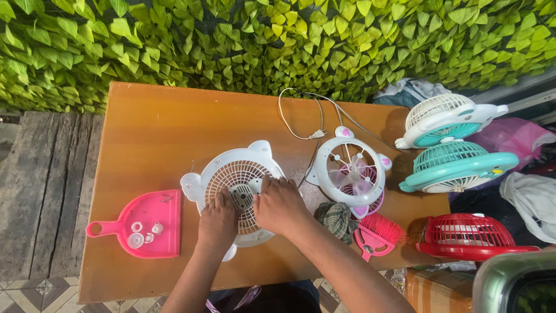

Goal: The person disassembles a small white electric fan by removing screws and separating the front grille, then wipes the fan blade and grille with a cloth. The person reassembles the fan by placing the blade back into the housing and securing the front grille.

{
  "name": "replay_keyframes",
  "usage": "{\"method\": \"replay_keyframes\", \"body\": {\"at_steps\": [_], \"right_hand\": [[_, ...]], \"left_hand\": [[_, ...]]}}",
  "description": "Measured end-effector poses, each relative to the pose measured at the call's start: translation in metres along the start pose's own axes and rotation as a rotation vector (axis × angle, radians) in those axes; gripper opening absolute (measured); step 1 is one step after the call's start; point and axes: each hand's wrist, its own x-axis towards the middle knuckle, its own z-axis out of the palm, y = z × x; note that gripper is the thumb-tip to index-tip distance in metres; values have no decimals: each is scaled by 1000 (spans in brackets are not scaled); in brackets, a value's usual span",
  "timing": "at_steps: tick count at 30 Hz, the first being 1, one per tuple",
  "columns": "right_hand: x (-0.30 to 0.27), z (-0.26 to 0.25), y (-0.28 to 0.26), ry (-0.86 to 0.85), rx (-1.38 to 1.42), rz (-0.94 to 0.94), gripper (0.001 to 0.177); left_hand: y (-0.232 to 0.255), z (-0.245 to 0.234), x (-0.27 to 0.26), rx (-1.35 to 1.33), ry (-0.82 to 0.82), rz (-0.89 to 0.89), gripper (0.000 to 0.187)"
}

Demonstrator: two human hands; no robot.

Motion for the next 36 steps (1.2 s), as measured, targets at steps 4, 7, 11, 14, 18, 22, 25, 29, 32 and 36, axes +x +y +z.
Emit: {"method": "replay_keyframes", "body": {"at_steps": [4, 7, 11, 14, 18, 22, 25, 29, 32, 36], "right_hand": [[5, -10, 0, -33, 16, -136, 54], [6, -12, -3, -554, 148, 238, 53], [5, -15, -4, -79, 49, -6, 52], [7, -10, 1, -223, 143, 54, 57], [5, -5, 7, -128, 123, 80, 53], [3, -6, 7, -212, 110, -55, 62], [4, -3, 2, -354, 276, 309, 48], [2, -2, 7, -58, 143, 23, 59], [2, 3, 10, -88, 195, 19, 57], [1, 13, 9, -149, 240, 148, 51]], "left_hand": [[2, 1, -1, 4, 37, 14, 83], [0, 4, 0, 38, 19, 5, 81], [1, 1, -1, 3, 15, -8, 82], [2, 0, -1, 32, 4, -15, 82], [1, -1, 0, 33, -24, -9, 81], [3, -1, 0, 16, -26, -14, 82], [0, 1, 0, 5, -2, -18, 81], [1, 1, 0, 18, -36, -23, 81], [2, 1, 0, 21, -42, -27, 81], [0, 3, -2, 10, 35, 2, 80]]}}
